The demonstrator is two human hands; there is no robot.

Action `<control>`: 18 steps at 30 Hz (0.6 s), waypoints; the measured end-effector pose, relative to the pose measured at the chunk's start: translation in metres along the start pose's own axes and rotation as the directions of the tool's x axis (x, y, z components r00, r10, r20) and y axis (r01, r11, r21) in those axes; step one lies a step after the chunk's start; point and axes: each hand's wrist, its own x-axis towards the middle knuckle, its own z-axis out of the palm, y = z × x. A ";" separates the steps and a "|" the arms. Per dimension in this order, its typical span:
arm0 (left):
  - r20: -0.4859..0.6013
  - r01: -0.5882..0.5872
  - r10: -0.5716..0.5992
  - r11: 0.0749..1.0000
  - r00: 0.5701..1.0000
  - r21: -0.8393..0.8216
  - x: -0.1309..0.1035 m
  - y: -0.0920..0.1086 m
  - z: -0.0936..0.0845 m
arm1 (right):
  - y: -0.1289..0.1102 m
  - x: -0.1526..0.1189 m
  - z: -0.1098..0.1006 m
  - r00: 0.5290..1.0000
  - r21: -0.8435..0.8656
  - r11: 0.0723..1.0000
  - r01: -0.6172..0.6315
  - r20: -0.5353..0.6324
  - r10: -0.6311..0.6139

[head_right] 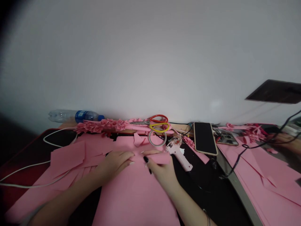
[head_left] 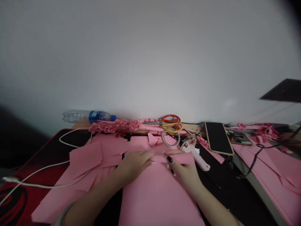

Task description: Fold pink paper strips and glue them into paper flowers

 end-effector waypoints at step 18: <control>-0.119 -0.104 0.118 0.988 0.986 0.115 -0.002 -0.006 -0.003 | -0.003 -0.002 -0.003 0.994 -0.076 0.997 -0.020 0.101 0.028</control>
